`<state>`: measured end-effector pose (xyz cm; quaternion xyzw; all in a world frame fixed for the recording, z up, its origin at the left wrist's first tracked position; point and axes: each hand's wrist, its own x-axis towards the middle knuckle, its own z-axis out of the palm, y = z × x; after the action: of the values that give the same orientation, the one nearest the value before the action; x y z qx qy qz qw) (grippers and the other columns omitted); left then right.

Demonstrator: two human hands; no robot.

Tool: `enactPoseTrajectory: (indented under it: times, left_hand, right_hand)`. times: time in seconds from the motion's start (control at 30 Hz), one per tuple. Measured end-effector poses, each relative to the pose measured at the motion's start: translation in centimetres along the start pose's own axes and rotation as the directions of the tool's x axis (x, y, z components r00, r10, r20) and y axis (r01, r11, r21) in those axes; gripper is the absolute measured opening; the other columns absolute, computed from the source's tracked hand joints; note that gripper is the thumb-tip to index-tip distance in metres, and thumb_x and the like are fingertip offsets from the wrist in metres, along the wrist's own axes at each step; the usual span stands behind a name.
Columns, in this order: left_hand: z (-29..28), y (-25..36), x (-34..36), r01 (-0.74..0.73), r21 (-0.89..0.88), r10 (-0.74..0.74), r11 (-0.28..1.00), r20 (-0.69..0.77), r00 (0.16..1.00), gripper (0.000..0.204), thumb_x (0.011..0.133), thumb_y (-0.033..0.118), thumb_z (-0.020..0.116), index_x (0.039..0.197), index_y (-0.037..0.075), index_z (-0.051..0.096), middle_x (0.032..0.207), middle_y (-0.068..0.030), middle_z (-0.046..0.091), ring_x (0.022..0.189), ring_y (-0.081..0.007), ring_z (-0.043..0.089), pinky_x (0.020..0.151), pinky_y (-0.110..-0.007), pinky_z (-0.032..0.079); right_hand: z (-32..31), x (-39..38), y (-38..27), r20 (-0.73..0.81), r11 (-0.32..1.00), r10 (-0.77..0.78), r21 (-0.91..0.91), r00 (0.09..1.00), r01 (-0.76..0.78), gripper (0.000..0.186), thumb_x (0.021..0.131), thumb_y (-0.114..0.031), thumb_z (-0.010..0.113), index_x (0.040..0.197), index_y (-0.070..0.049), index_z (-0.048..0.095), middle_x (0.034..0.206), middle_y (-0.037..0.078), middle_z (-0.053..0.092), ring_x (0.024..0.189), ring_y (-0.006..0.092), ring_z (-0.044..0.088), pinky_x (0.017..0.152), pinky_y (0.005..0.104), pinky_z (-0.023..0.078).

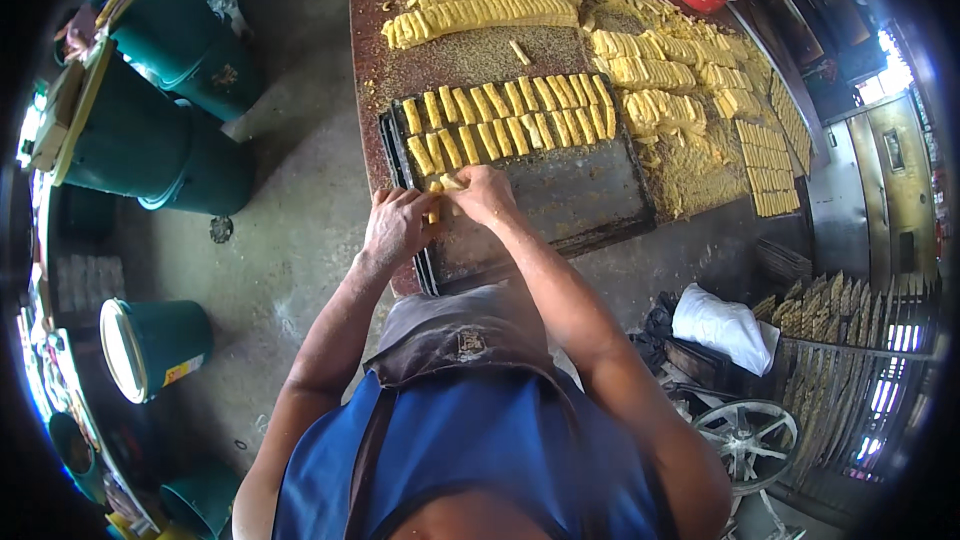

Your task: The person arranges cut dough sticks from the table onto baking trays by hand, setting aside filled trays and placing empty trays on the table to continue arranging more dough sticks.

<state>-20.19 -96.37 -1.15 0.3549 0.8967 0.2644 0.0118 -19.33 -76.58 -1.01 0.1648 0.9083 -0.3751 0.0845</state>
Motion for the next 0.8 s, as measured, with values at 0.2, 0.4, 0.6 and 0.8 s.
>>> enactPoseTrajectory:
  times: [0.2, 0.4, 0.6, 0.8]
  left_hand:
    - [1.2, 0.0, -0.2, 0.091, -0.003, -0.091, 0.996, -0.125, 0.988, 0.053, 0.074, 0.038, 0.081, 0.119, 0.013, 0.067, 0.101, -0.0055, 0.067, 0.1, -0.025, 0.062, 0.091, -0.042, 0.04]
    - [1.9, 0.6, 1.9, -0.084, 0.02, 0.086, 0.996, -0.191, 0.978, 0.045, 0.073, 0.039, 0.081, 0.111, 0.017, 0.074, 0.1, -0.0051, 0.065, 0.1, -0.0246, 0.059, 0.093, -0.043, 0.039]
    - [1.5, 1.1, 2.8, -0.001, 0.05, 0.006, 0.999, -0.117, 0.993, 0.042, 0.069, 0.036, 0.082, 0.105, 0.016, 0.075, 0.108, -0.0063, 0.066, 0.108, -0.0266, 0.058, 0.099, -0.046, 0.036]
    - [0.7, 2.6, 3.4, 0.15, -0.003, -0.147, 0.989, -0.203, 0.968, 0.052, 0.064, 0.032, 0.087, 0.112, 0.019, 0.072, 0.097, -0.0022, 0.067, 0.097, -0.0242, 0.062, 0.095, -0.044, 0.04]
  right_hand:
    - [-1.7, -0.3, 0.6, -0.072, 1.0, -0.017, -0.02, 0.997, 0.015, 0.028, 0.085, -0.033, 0.075, 0.095, -0.006, 0.075, 0.083, 0.014, 0.074, 0.073, 0.0242, 0.071, 0.067, 0.0367, 0.056]
    - [0.1, -1.4, 0.4, -0.061, 0.873, -0.254, -0.443, 0.965, 0.202, 0.019, 0.087, -0.016, 0.065, 0.098, -0.001, 0.069, 0.093, 0.019, 0.069, 0.08, 0.0304, 0.07, 0.068, 0.0429, 0.057]
    - [-0.3, 0.3, 1.3, -0.107, 0.967, -0.233, -0.135, 0.967, 0.218, 0.021, 0.079, -0.015, 0.07, 0.097, -0.004, 0.072, 0.088, 0.022, 0.07, 0.083, 0.037, 0.07, 0.077, 0.0452, 0.055]
    - [-10.2, 2.6, 6.3, -0.217, 0.972, -0.092, 0.192, 0.972, 0.135, 0.037, 0.087, -0.028, 0.074, 0.112, -0.002, 0.072, 0.105, 0.015, 0.074, 0.087, 0.024, 0.073, 0.079, 0.036, 0.056]
